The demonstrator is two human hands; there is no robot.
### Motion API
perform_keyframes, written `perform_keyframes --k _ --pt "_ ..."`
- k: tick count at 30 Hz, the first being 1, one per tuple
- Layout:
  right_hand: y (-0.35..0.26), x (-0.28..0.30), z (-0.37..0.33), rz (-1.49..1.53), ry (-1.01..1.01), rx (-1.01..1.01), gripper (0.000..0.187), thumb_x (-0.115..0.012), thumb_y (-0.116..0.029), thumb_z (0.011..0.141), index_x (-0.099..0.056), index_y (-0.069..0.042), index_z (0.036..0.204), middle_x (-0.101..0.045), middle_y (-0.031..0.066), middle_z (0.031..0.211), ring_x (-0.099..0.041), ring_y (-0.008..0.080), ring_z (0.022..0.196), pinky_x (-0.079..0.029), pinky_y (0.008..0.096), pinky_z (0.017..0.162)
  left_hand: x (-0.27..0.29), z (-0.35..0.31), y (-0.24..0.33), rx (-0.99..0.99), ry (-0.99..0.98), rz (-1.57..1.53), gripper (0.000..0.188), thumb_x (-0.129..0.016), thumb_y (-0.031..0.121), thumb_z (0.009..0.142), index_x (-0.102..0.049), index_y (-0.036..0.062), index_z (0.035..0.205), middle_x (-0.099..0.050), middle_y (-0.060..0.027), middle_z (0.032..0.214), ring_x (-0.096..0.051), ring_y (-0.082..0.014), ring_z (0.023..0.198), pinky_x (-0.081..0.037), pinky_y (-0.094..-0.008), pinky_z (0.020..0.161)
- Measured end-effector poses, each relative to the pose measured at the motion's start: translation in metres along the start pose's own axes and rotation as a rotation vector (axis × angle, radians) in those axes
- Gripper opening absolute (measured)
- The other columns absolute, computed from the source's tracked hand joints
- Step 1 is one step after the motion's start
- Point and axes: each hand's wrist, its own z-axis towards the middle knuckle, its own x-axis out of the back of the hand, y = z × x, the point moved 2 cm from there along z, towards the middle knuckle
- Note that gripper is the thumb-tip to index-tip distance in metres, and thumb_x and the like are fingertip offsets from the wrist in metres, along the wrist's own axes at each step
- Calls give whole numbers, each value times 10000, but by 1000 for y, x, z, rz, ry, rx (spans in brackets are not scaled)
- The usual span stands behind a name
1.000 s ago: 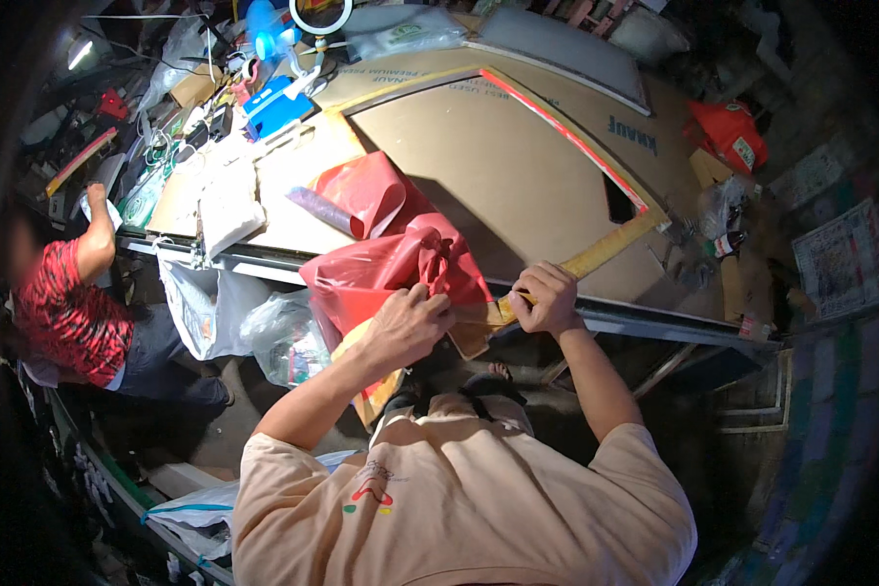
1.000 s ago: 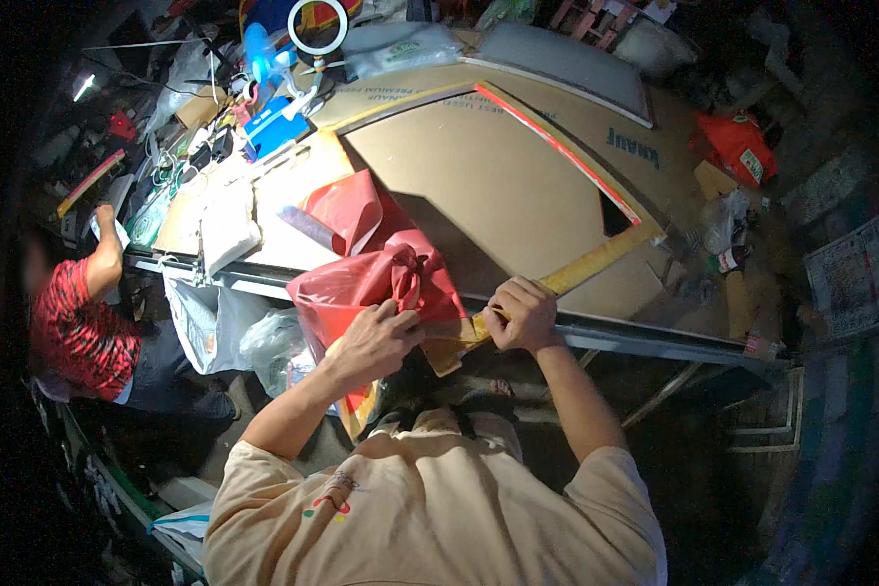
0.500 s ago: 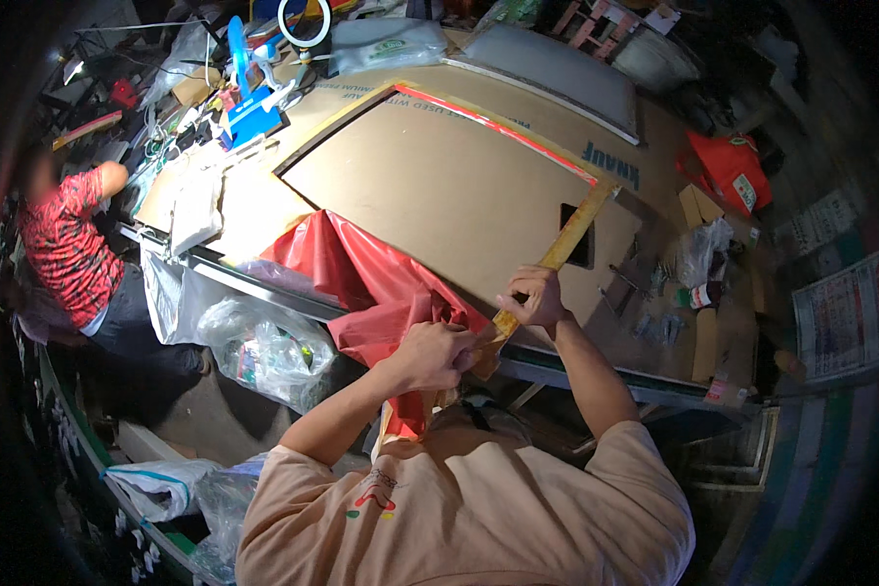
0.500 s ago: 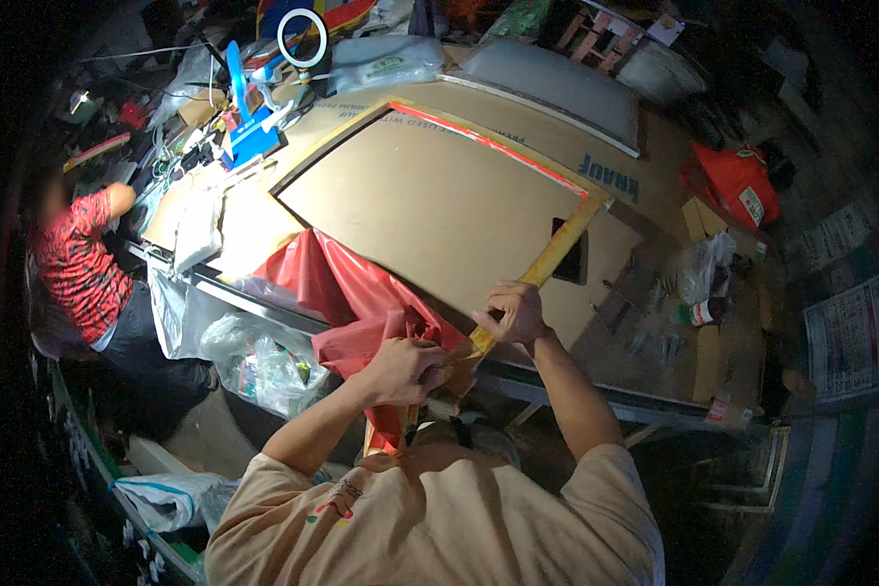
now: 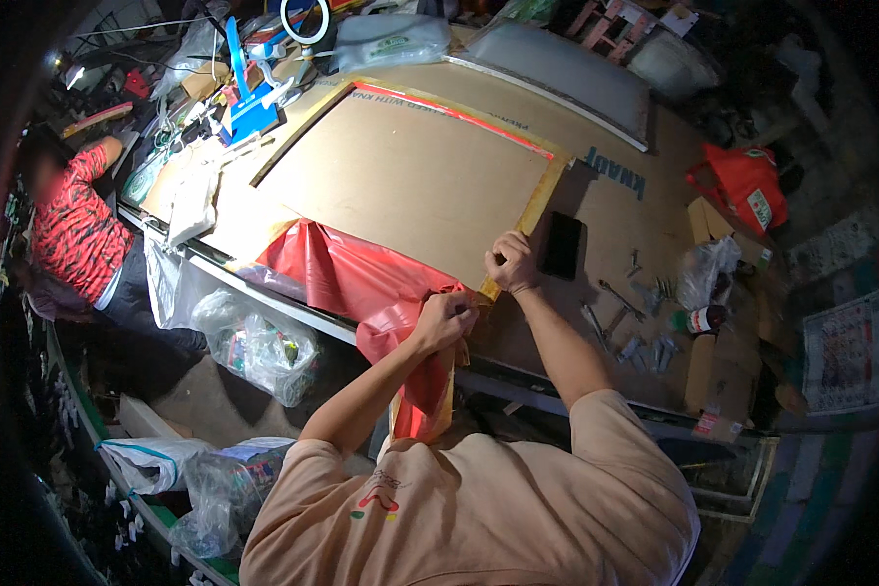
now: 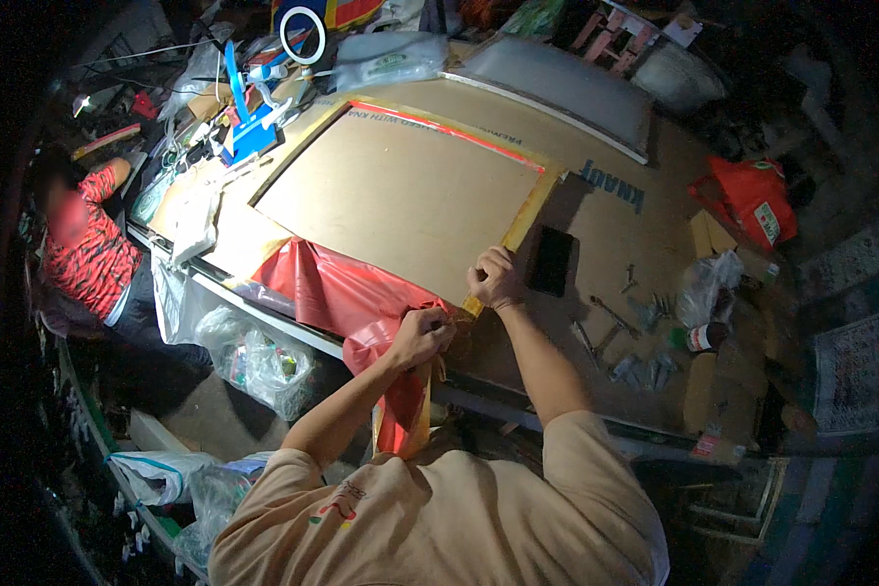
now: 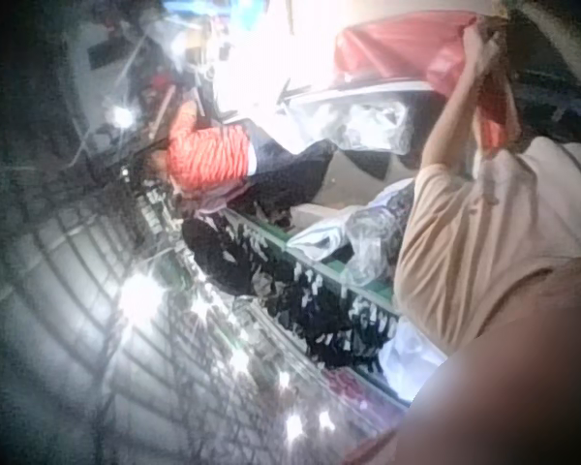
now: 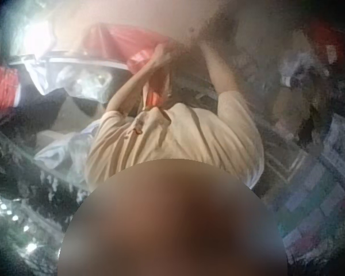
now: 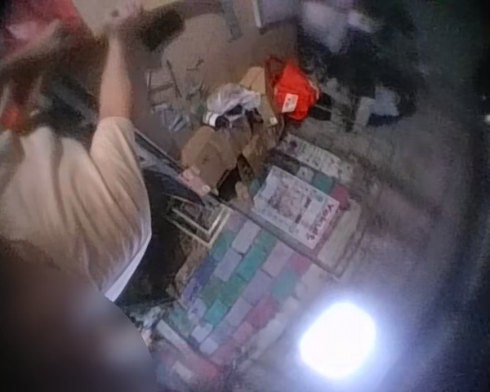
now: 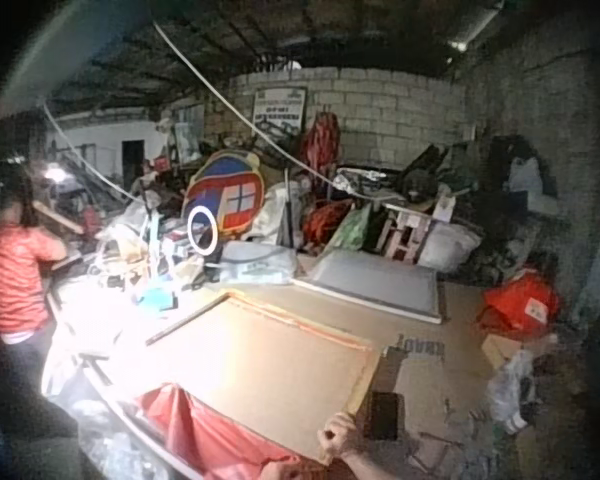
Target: The person removes red protective film from a wooden frame on a workbench, then moves to a yellow screen-printing press. They adjust the clamps and handles on the press, preparing the screen for use. The task involves handling frames and operating the press without visible final output.
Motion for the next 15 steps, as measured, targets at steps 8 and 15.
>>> perform_keyframes --k 8,15 --pt "-5 -40 -35 -240 10 -772 752 -665 -112 800 -328 112 1433 -260 342 1505 -279 457 1419 -288 493 1175 -10 31 -12 -171 71 216 195 -647 238 873 -676 46 894 -702 -140 744 -704 -294 689 -541 -410 626" --pt "6 -47 -17 -112 -58 -845 761 -575 -39 834 -240 130 1496 -107 361 1581 -213 444 1479 -244 435 1209 -3 -14 -18 -74 -259 855 206 -673 312 830 -703 125 913 -704 -146 785 -707 -339 765 -549 -473 662"
